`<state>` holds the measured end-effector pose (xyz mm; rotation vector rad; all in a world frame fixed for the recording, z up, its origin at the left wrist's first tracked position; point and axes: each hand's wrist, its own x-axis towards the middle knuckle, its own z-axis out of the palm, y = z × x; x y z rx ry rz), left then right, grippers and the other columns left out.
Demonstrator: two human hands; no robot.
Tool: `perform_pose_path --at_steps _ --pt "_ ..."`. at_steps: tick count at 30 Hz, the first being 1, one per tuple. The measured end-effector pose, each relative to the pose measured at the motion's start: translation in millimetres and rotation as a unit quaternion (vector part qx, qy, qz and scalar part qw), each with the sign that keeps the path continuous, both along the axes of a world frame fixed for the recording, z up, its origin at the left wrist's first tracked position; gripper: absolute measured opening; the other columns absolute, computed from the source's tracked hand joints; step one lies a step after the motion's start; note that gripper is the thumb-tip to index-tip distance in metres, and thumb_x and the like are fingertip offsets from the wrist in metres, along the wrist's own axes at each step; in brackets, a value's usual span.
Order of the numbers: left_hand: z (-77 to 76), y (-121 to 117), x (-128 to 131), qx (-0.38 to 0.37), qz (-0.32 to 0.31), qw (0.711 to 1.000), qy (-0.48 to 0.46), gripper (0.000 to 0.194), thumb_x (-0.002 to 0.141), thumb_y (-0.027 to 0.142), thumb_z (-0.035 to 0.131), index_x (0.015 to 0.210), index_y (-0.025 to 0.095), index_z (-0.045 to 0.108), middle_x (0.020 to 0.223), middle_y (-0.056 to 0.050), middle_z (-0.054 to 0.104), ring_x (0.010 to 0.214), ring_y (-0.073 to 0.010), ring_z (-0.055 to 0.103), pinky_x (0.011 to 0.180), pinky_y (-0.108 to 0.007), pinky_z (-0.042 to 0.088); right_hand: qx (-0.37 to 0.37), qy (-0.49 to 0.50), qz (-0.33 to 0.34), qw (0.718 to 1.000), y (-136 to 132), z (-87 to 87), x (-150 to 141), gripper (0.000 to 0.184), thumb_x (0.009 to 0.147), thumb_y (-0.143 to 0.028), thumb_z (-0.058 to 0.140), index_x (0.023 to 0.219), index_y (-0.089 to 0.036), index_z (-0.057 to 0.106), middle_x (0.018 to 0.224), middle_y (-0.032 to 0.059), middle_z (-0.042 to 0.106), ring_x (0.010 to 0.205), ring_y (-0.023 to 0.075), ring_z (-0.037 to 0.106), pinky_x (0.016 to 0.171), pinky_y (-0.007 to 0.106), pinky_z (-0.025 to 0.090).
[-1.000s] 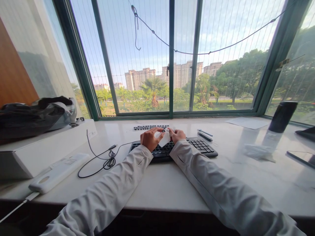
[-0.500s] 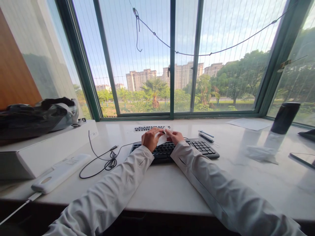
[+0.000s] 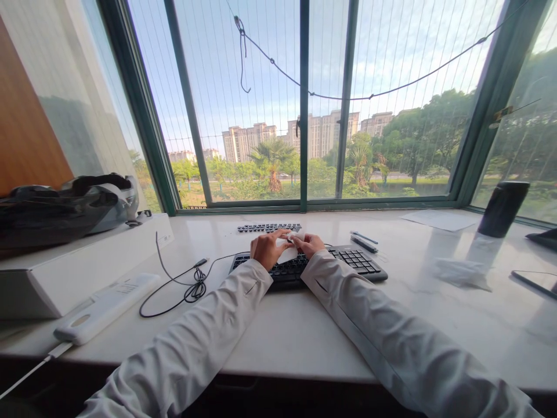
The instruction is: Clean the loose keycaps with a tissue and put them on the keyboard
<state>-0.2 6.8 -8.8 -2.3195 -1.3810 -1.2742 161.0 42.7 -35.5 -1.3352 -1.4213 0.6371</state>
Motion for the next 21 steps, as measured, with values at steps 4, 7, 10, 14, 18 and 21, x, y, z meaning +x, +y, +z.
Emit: perform_pose_path --at_steps 4,7,10,14,18,21 --pt "1.9 -2.1 0.7 0.011 -0.016 1.000 -0.005 0.031 0.077 0.041 0.068 0.107 0.032 0.067 0.096 0.002 0.074 0.092 -0.0187 0.067 0.077 -0.027 0.049 -0.001 -0.053 0.012 0.999 -4.3 4.8 2.3 0.041 0.070 -0.056 0.065 0.082 -0.018 0.074 0.067 0.0018 0.069 0.073 0.0197 0.065 0.065 0.025 0.049" --pt "2.7 -3.2 1.0 0.021 -0.036 0.999 0.003 0.028 0.079 0.039 0.067 0.106 0.031 0.067 0.097 0.003 0.073 0.092 -0.0168 0.066 0.079 -0.026 0.049 0.021 -0.071 0.011 0.997 -9.0 8.2 2.2 0.041 0.072 -0.056 0.063 0.089 -0.021 0.074 0.076 0.0014 0.071 0.078 0.0199 0.065 0.067 0.025 0.048" --pt "2.1 -3.3 1.5 0.031 -0.039 0.999 0.015 0.029 0.081 0.040 0.064 0.107 0.029 0.067 0.098 0.001 0.072 0.091 -0.0170 0.066 0.079 -0.026 0.049 0.045 -0.091 -0.006 0.995 -11.0 9.0 0.5 0.036 0.075 -0.052 0.062 0.091 -0.022 0.073 0.080 0.0026 0.072 0.079 0.0204 0.065 0.070 0.028 0.048" --pt "0.9 -2.2 1.8 0.043 -0.040 0.998 0.024 0.024 0.085 0.039 0.060 0.104 0.028 0.069 0.100 0.000 0.070 0.089 -0.0164 0.065 0.075 -0.026 0.049 0.020 -0.060 -0.031 0.998 -6.4 6.7 -2.8 0.032 0.077 -0.047 0.062 0.084 -0.018 0.072 0.077 0.0050 0.071 0.077 0.0210 0.064 0.069 0.028 0.048" --pt "1.9 -1.9 0.7 0.054 -0.044 0.998 0.011 0.026 0.086 0.036 0.057 0.108 0.027 0.068 0.102 -0.002 0.068 0.090 -0.0161 0.064 0.076 -0.026 0.048 -0.028 0.018 -0.046 0.998 2.7 2.9 -2.8 0.034 0.078 -0.049 0.060 0.079 -0.017 0.070 0.068 0.0049 0.069 0.073 0.0206 0.065 0.065 0.027 0.050" --pt "4.5 -4.0 0.0 0.060 -0.047 0.997 -0.006 0.026 0.087 0.034 0.056 0.110 0.026 0.066 0.104 -0.002 0.067 0.090 -0.0155 0.063 0.075 -0.025 0.048 -0.035 0.067 -0.031 0.997 6.9 1.2 -2.6 0.034 0.079 -0.048 0.059 0.079 -0.015 0.070 0.066 0.0064 0.068 0.070 0.0205 0.066 0.063 0.028 0.052"
